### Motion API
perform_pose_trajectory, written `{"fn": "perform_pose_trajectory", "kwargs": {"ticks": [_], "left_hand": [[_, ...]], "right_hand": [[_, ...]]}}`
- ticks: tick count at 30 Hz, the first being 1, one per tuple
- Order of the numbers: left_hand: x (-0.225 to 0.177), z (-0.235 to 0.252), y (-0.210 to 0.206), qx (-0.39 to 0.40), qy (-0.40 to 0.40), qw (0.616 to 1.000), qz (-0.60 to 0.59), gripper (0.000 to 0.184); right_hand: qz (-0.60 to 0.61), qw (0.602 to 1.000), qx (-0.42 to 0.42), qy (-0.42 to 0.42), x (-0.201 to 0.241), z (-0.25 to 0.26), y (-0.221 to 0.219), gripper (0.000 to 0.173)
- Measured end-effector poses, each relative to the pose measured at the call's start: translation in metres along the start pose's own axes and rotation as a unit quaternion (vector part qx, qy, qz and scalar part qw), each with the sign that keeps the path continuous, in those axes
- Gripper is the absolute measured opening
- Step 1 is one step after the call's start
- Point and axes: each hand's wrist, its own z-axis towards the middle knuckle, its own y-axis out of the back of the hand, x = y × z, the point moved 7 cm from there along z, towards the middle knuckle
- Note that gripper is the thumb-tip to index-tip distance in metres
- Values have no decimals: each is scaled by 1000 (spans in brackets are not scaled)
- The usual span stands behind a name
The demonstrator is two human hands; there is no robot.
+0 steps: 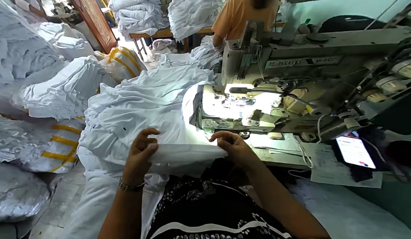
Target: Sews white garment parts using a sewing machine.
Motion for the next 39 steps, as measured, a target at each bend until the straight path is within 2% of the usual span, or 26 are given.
{"fn": "perform_pose_trajectory", "kwargs": {"ticks": [1, 3, 6, 9, 11, 14, 18, 23, 30, 32, 35, 37, 39], "left_hand": [[-2, 0, 3, -6, 12, 1000, -15, 31], [4, -1, 4, 0, 43, 999, -21, 35], [12, -5, 9, 11, 63, 997, -46, 41], [14, -11, 12, 9, 42, 992, 116, 26], [15, -14, 11, -10, 10, 966, 257, 23], [10, -17, 9, -35, -37, 946, 320, 17], [0, -23, 4, -35, -61, 936, 346, 20], [-10, -29, -4, -13, -74, 922, 379, 27], [-17, -19, -20, -12, -117, 896, 429, 14], [-14, -8, -27, -21, -125, 893, 433, 14], [-5, 24, -51, 13, -117, 929, 351, 16], [0, 57, -77, 43, -106, 940, 320, 17], [8, 95, -104, 80, -123, 914, 379, 19]], "right_hand": [[59, 998, 14, -16, -3, -1, 3, 20], [97, 994, 50, -23, -4, -3, 2, 19], [-14, 998, 60, 14, 1, 0, 4, 18], [-167, 984, 21, 51, 3, 2, 8, 22], [-242, 968, 2, 65, 2, 1, 7, 20], [-294, 952, -2, 85, 4, -1, 3, 19], [-305, 947, -1, 97, 9, -7, 1, 27], [-290, 950, -9, 117, 12, -12, -2, 24], [-276, 950, -36, 141, 12, -15, 4, 21], [-329, 934, -44, 133, 10, -16, 5, 21], [-374, 920, -9, 115, 8, -20, 1, 18], [-306, 946, 29, 104, 6, -25, 2, 19], [-174, 982, 50, 47, 3, -27, 10, 16]]}}
